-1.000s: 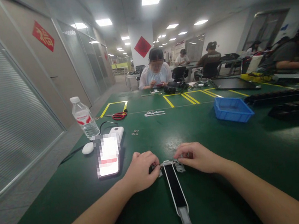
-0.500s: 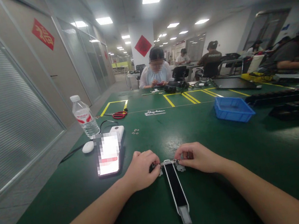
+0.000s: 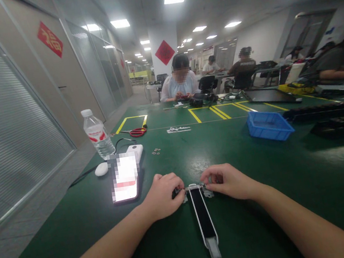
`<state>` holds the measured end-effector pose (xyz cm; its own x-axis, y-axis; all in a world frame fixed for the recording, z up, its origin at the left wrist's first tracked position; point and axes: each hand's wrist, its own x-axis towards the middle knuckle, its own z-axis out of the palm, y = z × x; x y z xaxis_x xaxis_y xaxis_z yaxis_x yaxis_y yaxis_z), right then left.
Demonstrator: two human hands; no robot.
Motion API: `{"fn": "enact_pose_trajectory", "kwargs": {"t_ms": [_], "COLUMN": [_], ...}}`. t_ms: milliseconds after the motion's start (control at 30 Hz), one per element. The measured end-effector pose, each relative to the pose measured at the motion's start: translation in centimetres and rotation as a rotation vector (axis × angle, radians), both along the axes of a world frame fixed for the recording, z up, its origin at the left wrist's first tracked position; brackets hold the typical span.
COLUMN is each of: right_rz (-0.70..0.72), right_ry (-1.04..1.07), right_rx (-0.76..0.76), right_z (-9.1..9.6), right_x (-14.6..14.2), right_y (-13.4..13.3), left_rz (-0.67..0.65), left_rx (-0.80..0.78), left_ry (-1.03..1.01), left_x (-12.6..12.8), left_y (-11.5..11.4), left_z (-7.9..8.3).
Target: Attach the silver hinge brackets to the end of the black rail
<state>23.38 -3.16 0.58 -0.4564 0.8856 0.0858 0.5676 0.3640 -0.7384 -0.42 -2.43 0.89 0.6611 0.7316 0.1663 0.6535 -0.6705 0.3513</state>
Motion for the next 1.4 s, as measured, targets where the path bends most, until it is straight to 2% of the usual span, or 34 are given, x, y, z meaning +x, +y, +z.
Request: {"fn": "enact_pose_trajectory", "kwargs": {"t_ms": [900,1400], "right_rz": [0.048,0.022], "right_ry": [-0.004,-0.016], "right_rx": [0.037,0.039], "right_z": [-0.21,-0.28], "right_x": [-0.02,-0.12], "right_y": [-0.04,0.01], "left_rz": [0.002,0.005], "left_rx": [-0.006,-0.009], "left_ry": [-0.013,-0.011], "left_x": [-0.02,0.01], "left_y": [0.02,0.06], "left_z": [-0.18,0.00]}}
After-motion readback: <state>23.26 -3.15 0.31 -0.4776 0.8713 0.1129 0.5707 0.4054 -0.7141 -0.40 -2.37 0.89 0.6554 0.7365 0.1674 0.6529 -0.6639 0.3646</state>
